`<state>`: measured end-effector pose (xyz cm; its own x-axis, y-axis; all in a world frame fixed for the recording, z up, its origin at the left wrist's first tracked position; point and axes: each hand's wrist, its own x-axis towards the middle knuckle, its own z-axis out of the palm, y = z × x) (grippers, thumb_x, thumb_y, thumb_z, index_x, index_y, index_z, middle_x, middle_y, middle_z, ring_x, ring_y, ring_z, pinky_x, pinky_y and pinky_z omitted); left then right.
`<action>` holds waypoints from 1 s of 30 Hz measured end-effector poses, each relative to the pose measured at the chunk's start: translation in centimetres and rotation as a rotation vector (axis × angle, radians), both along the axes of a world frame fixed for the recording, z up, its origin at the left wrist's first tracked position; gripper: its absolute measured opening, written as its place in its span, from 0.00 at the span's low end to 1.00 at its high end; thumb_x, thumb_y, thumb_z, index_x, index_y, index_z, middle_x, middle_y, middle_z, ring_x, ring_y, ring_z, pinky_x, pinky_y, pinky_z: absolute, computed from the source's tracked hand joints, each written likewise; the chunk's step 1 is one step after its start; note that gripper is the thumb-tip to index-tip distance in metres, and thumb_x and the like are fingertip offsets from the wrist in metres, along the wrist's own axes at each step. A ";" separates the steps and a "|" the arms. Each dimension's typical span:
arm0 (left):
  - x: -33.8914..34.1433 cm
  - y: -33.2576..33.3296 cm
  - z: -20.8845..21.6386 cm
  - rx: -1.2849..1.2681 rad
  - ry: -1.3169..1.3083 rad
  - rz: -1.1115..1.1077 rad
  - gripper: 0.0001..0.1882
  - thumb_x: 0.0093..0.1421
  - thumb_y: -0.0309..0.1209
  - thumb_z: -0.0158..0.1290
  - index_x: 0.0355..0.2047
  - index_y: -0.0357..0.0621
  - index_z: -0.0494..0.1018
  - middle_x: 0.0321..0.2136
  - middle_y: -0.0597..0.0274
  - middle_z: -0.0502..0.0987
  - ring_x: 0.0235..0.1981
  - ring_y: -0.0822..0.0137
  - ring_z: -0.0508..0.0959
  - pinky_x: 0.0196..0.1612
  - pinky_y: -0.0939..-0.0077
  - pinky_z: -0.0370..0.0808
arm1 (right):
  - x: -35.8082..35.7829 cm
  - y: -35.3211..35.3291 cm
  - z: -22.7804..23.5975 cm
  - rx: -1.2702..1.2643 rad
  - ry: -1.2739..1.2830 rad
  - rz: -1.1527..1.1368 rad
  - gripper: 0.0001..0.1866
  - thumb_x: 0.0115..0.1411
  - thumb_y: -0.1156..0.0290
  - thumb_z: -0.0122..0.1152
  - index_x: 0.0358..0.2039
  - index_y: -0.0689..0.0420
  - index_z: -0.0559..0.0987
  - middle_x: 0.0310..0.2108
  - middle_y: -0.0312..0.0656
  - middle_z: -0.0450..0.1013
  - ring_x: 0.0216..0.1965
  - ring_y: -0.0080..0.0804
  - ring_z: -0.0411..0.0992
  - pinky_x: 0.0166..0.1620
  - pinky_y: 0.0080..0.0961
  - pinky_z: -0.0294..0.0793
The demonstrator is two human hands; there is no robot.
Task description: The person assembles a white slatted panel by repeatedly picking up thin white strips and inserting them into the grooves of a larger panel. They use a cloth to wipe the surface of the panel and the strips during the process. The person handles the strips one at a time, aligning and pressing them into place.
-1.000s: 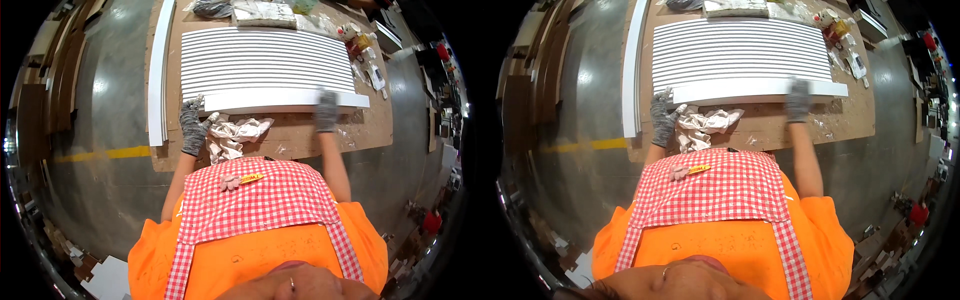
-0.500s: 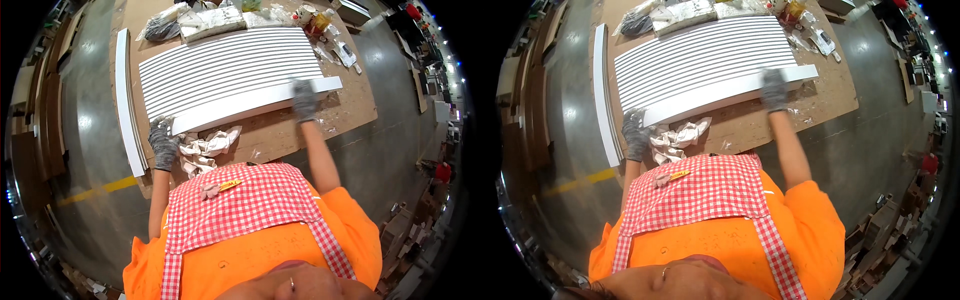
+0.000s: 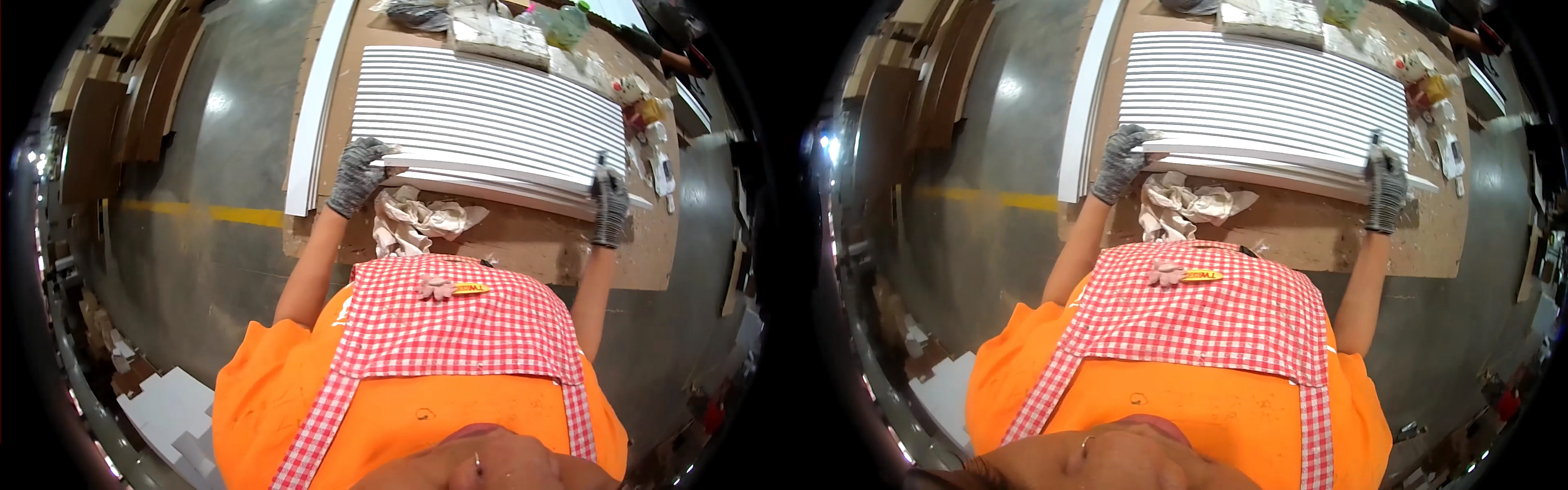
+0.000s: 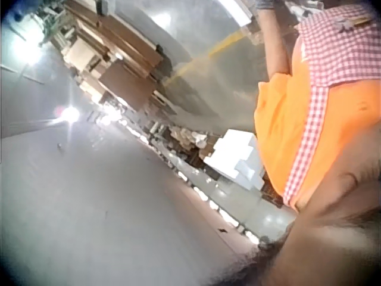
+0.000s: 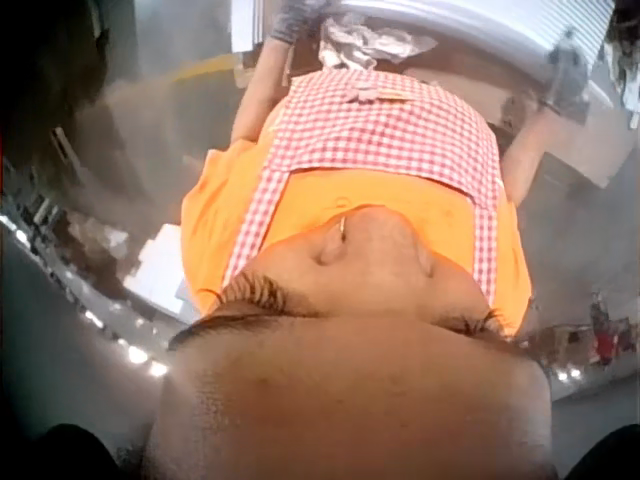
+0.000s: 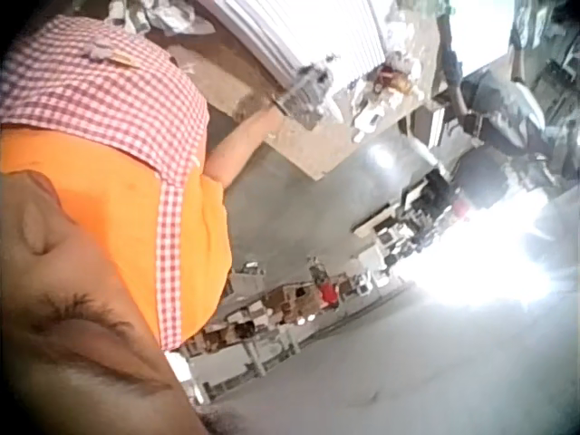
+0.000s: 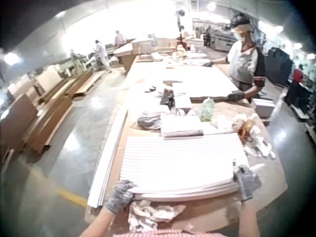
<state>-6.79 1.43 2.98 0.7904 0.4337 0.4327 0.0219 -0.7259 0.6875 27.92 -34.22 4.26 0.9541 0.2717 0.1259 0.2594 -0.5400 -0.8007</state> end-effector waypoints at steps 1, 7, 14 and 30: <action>-0.1 0.4 -1.5 0.054 -0.011 0.045 0.18 0.39 0.34 0.68 0.34 0.47 0.80 0.28 0.61 0.76 0.31 0.61 0.75 0.35 0.67 0.72 | -0.6 2.1 0.0 0.104 0.296 0.223 0.13 0.58 0.60 0.62 0.37 0.56 0.78 0.21 0.32 0.70 0.22 0.18 0.66 0.27 0.18 0.68; -0.3 0.2 -3.3 0.137 0.168 0.176 0.19 0.35 0.40 0.68 0.29 0.48 0.80 0.32 0.65 0.77 0.35 0.60 0.75 0.41 0.66 0.71 | -15.4 16.6 3.9 0.178 0.404 0.642 0.07 0.57 0.66 0.62 0.33 0.55 0.78 0.17 0.31 0.69 0.17 0.14 0.64 0.20 0.15 0.64; -0.2 0.2 -2.8 0.080 0.156 0.145 0.15 0.37 0.31 0.63 0.30 0.45 0.79 0.32 0.62 0.77 0.36 0.57 0.74 0.42 0.64 0.70 | -20.7 21.1 0.8 -0.066 -0.009 0.810 0.10 0.55 0.70 0.59 0.38 0.55 0.79 0.32 0.45 0.74 0.33 0.44 0.73 0.38 0.34 0.73; -0.4 0.4 -2.0 0.114 0.109 0.101 0.15 0.37 0.33 0.63 0.28 0.42 0.79 0.29 0.58 0.78 0.33 0.56 0.75 0.41 0.64 0.69 | -22.1 22.8 0.9 -0.144 -0.083 0.831 0.08 0.54 0.70 0.59 0.36 0.55 0.79 0.28 0.45 0.72 0.31 0.46 0.72 0.34 0.36 0.72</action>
<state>-7.23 1.80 1.01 0.7898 0.4666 0.3981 0.1685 -0.7891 0.5907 5.87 -11.43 5.16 0.4262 0.8994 0.0969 0.6720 -0.2431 -0.6995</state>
